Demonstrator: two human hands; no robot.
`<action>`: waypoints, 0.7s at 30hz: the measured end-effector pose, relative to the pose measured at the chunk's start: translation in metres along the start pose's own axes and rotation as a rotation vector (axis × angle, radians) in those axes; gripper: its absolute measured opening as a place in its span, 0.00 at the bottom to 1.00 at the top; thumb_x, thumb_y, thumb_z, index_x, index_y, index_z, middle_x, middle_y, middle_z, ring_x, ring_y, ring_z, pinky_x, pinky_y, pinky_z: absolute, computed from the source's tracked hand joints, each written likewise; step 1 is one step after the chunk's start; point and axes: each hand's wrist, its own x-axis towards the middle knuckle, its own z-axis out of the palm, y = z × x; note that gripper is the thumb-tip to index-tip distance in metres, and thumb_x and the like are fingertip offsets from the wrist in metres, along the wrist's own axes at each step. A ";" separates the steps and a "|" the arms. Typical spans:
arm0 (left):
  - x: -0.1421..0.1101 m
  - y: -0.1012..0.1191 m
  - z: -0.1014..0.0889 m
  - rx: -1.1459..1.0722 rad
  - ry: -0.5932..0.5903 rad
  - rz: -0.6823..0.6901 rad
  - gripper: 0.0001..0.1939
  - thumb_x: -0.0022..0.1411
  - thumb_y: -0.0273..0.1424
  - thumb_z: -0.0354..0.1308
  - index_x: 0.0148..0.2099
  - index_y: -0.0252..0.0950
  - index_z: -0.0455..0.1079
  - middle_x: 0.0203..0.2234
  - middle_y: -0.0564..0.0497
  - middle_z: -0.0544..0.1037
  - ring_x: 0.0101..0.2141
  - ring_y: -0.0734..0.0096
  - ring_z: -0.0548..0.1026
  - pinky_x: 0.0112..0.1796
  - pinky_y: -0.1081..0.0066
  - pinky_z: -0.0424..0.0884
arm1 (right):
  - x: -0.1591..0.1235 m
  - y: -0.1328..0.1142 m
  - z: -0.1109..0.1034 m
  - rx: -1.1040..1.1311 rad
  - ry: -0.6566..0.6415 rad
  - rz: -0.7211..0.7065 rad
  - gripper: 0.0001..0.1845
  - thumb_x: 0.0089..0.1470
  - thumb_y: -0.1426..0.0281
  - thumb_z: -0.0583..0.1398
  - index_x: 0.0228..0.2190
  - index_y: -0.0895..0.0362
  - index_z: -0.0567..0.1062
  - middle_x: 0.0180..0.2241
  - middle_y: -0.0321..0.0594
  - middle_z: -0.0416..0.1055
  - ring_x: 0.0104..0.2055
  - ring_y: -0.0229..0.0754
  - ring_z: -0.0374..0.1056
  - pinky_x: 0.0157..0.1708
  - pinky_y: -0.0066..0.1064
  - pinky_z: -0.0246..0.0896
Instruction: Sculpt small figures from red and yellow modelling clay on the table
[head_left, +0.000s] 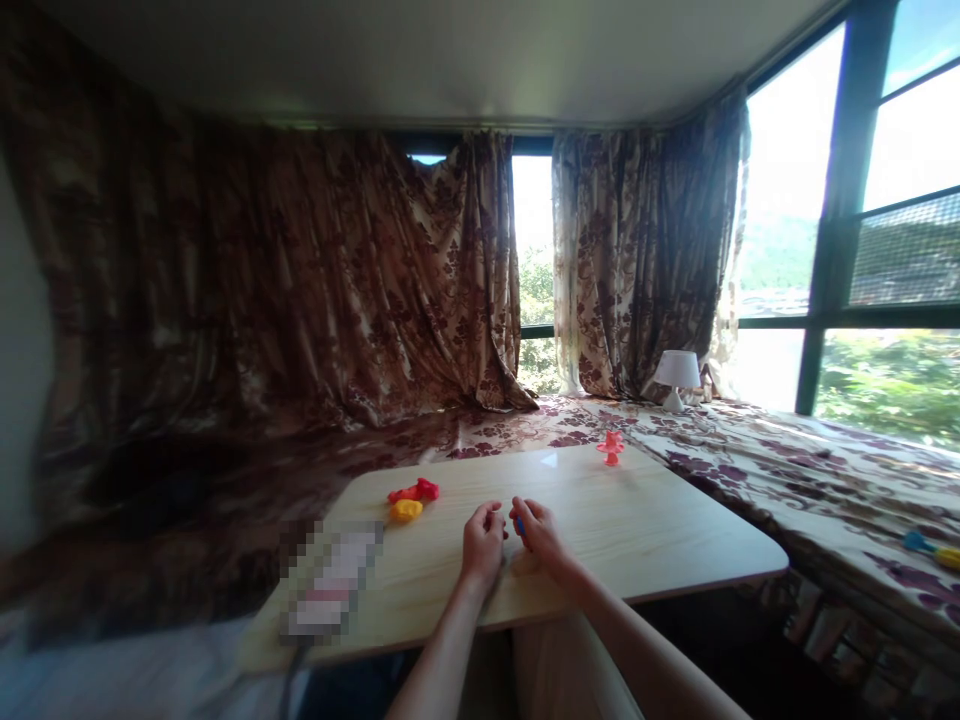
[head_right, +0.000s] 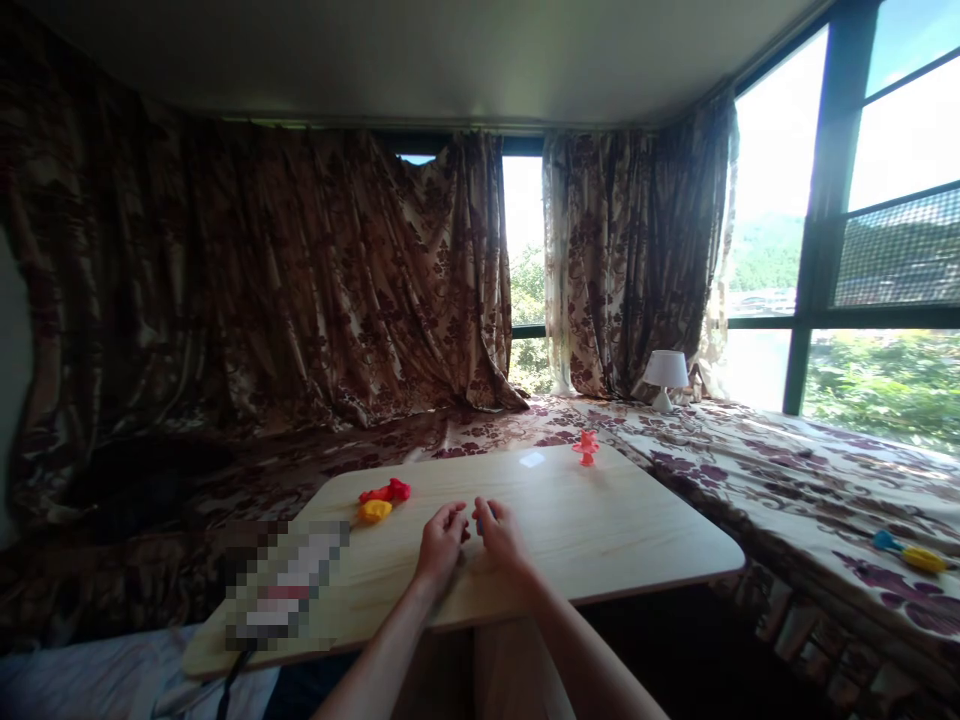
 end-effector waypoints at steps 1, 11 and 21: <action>0.000 0.000 0.000 0.001 0.001 0.000 0.14 0.47 0.34 0.56 0.35 0.31 0.71 0.18 0.55 0.70 0.19 0.76 0.69 0.24 0.74 0.67 | 0.000 0.000 0.000 0.001 0.000 0.001 0.24 0.46 0.50 0.53 0.19 0.59 0.67 0.12 0.30 0.58 0.12 0.30 0.51 0.12 0.23 0.44; 0.000 0.000 0.000 0.010 0.005 -0.004 0.14 0.47 0.33 0.57 0.36 0.31 0.71 0.18 0.54 0.70 0.20 0.75 0.69 0.25 0.73 0.67 | -0.001 0.001 -0.002 0.006 -0.008 -0.003 0.23 0.48 0.51 0.51 0.21 0.59 0.68 0.14 0.30 0.60 0.13 0.30 0.53 0.13 0.23 0.47; 0.001 -0.002 0.000 -0.002 0.017 0.000 0.14 0.47 0.35 0.57 0.35 0.31 0.71 0.18 0.54 0.70 0.20 0.75 0.69 0.24 0.73 0.67 | -0.002 -0.002 -0.001 -0.011 -0.007 -0.001 0.23 0.48 0.51 0.52 0.21 0.59 0.69 0.14 0.31 0.60 0.13 0.31 0.54 0.13 0.24 0.49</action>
